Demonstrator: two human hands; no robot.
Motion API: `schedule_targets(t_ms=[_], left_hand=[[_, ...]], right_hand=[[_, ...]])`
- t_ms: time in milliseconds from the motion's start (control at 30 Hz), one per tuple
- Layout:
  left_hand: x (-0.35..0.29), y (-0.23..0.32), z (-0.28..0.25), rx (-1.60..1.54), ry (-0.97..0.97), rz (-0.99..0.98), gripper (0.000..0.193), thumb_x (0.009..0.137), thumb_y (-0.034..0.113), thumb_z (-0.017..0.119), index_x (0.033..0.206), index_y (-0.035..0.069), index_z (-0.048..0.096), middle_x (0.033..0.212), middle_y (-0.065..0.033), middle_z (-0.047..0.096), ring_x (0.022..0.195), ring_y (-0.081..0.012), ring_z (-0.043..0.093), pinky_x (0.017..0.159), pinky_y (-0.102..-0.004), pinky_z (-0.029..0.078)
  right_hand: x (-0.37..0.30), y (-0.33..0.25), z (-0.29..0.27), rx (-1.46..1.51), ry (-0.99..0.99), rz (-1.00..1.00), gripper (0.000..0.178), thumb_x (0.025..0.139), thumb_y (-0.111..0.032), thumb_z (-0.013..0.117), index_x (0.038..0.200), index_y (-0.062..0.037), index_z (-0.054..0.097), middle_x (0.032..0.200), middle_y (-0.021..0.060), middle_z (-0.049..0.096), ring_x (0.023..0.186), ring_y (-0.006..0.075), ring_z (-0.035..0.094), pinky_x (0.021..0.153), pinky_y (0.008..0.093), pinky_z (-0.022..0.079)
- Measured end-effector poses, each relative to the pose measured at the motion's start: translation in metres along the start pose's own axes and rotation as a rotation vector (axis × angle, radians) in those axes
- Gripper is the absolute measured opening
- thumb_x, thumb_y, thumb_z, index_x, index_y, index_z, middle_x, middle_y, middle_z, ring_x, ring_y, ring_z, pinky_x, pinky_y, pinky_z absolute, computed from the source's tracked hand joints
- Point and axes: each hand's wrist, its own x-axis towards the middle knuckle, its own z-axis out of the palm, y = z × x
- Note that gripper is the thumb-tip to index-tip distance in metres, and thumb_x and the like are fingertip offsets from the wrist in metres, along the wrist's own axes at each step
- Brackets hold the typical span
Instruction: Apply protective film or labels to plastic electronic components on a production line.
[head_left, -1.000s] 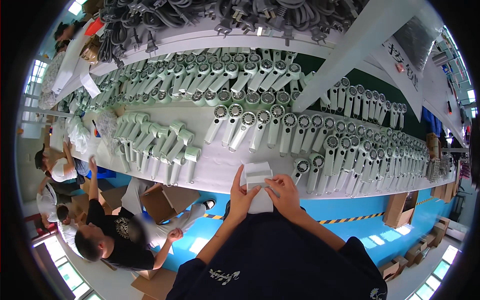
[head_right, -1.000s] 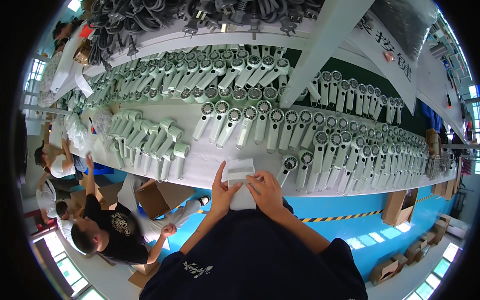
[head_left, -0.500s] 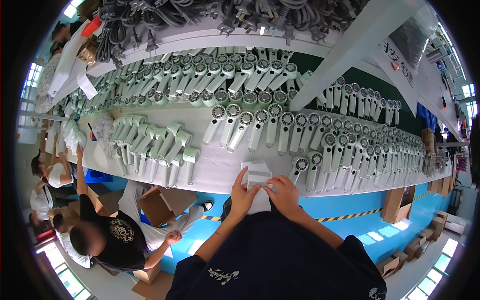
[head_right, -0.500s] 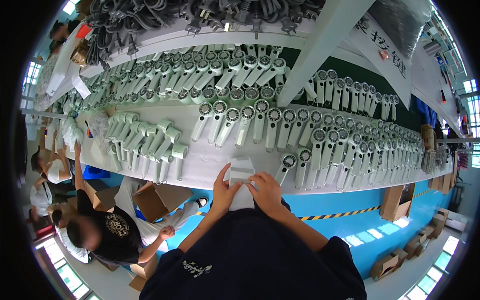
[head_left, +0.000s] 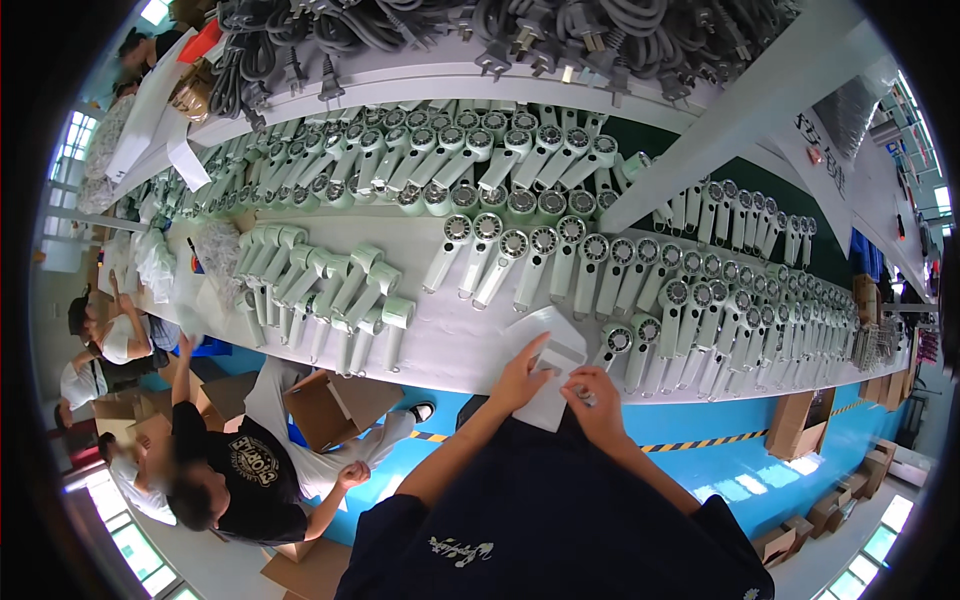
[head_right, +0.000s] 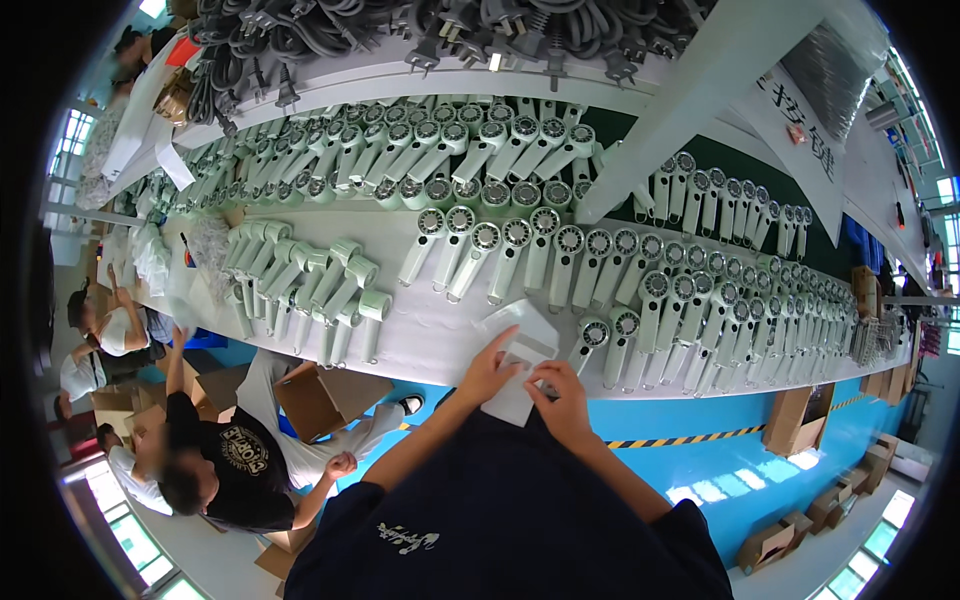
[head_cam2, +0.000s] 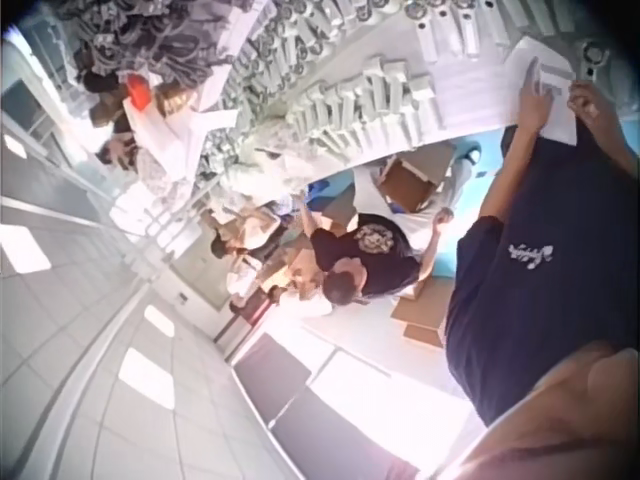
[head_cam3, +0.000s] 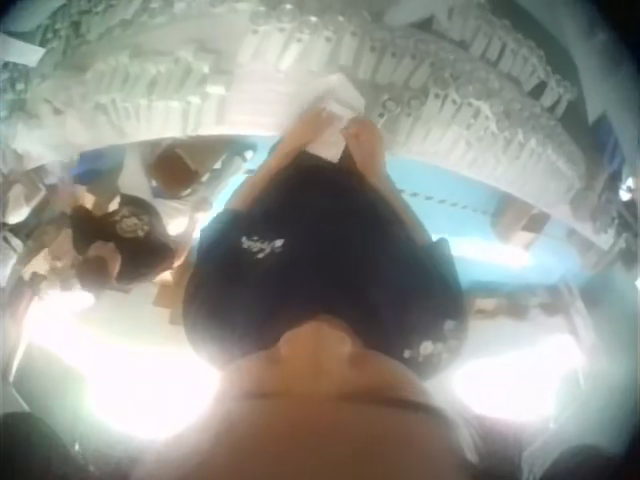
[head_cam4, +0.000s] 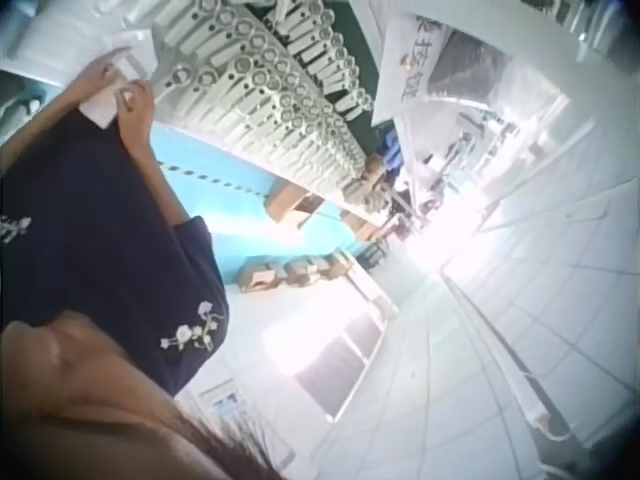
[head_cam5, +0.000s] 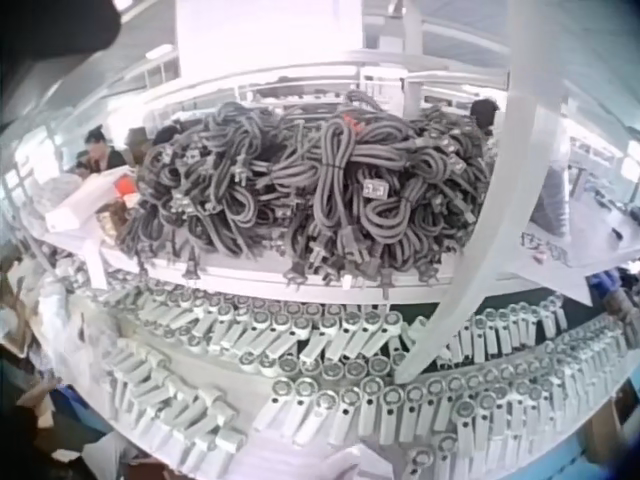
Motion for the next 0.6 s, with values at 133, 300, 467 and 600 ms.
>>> schedule_targets(t_ms=[133, 300, 467, 600], left_hand=[[0.031, 0.01, -0.018, 0.594, 0.316, 0.065, 0.067, 0.076, 0.024, 0.074, 0.133, 0.006, 0.043, 0.094, -0.0132, 0.06, 0.081, -0.0288, 0.059, 0.076, -0.0369, 0.049], [0.094, -0.006, -0.136, 0.856, 0.756, 0.113, 0.066, 0.074, 0.025, 0.072, 0.131, 0.015, 0.042, 0.13, -0.0217, 0.037, 0.119, -0.0418, 0.038, 0.098, -0.0512, 0.034], [0.125, -0.02, -0.157, 1.091, 0.461, -0.088, 0.057, 0.077, 0.053, 0.063, 0.123, 0.02, 0.054, 0.143, -0.0239, 0.023, 0.13, -0.0392, 0.025, 0.099, -0.0574, 0.027], [0.143, 0.001, -0.136, 1.121, 0.533, -0.155, 0.059, 0.078, 0.053, 0.063, 0.122, 0.015, 0.053, 0.143, -0.0256, 0.023, 0.128, -0.0392, 0.028, 0.093, -0.0564, 0.032]], right_hand=[[0.0, 0.03, -0.007, 0.25, 0.15, 0.246, 0.011, 0.084, -0.004, 0.066, 0.094, -0.0013, 0.06, 0.089, 0.0014, 0.06, 0.079, 0.0087, 0.058, 0.072, 0.0222, 0.048], [-0.008, 0.034, -0.014, 0.314, 0.317, 0.346, 0.01, 0.084, -0.005, 0.066, 0.091, -0.0023, 0.06, 0.081, 0.001, 0.061, 0.072, 0.0068, 0.056, 0.066, 0.0209, 0.046], [-0.028, 0.031, -0.006, 0.328, 0.392, 0.433, 0.01, 0.084, -0.005, 0.067, 0.09, -0.0027, 0.059, 0.076, -0.0007, 0.06, 0.068, 0.0043, 0.054, 0.063, 0.0189, 0.044], [-0.046, 0.028, 0.004, 0.373, 0.374, 0.472, 0.009, 0.085, -0.006, 0.066, 0.09, -0.0027, 0.059, 0.075, -0.0007, 0.06, 0.068, 0.0049, 0.055, 0.063, 0.0189, 0.044]])
